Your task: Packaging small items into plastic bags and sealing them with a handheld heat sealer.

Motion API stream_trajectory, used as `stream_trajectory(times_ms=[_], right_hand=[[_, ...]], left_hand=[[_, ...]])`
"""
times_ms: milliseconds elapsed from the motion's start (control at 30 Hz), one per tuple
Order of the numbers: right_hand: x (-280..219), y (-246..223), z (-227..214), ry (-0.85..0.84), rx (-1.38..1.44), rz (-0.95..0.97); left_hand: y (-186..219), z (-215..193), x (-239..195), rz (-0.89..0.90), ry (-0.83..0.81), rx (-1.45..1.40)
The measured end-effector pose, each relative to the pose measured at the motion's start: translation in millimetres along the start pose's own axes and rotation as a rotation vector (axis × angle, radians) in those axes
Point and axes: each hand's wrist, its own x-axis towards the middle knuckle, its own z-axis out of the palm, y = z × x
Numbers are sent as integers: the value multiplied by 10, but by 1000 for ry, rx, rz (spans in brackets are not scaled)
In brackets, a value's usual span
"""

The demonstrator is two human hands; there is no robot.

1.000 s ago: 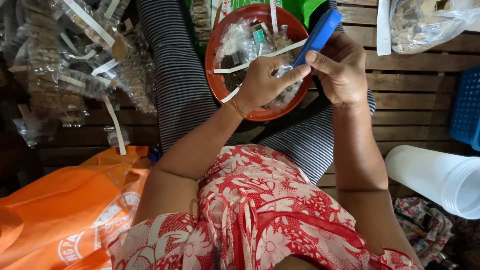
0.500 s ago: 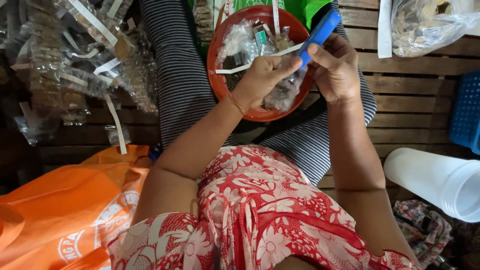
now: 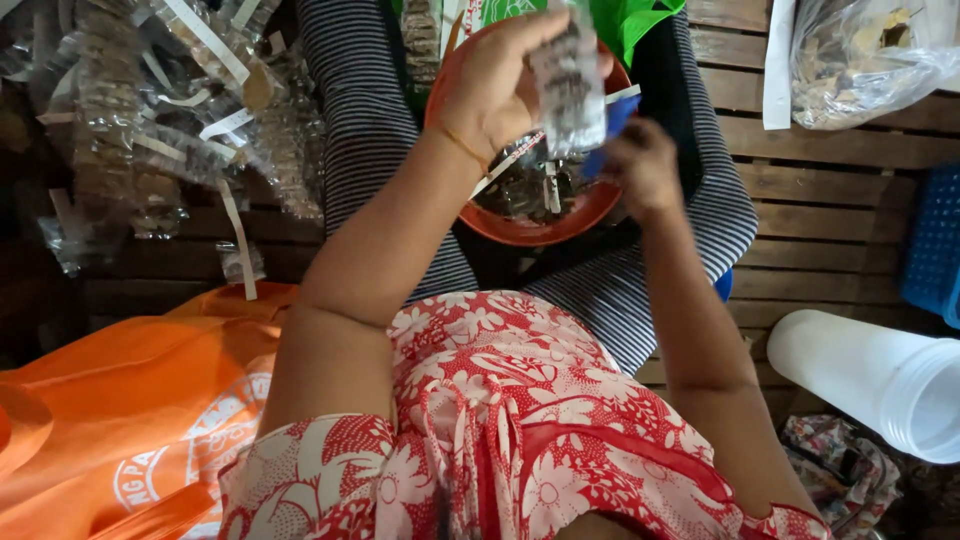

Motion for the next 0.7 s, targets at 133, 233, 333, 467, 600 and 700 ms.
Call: stream_trajectory(times_ms=[133, 233, 333, 467, 600, 700], right_hand=[[63, 382, 27, -38, -983, -316], [-1, 385, 147, -114, -1346, -333], [69, 567, 120, -174, -1511, -484], [87, 591, 148, -182, -1591, -515], [0, 387, 160, -223, -1557, -404], [-135, 80, 137, -259, -1204, -253]], left_hand=[[168, 21, 123, -64, -40, -86], [234, -40, 275, -12, 132, -124], [333, -81, 338, 19, 333, -256], [360, -240, 384, 11, 113, -374], [366, -101, 239, 12, 156, -349], [339, -26, 148, -54, -54, -398]])
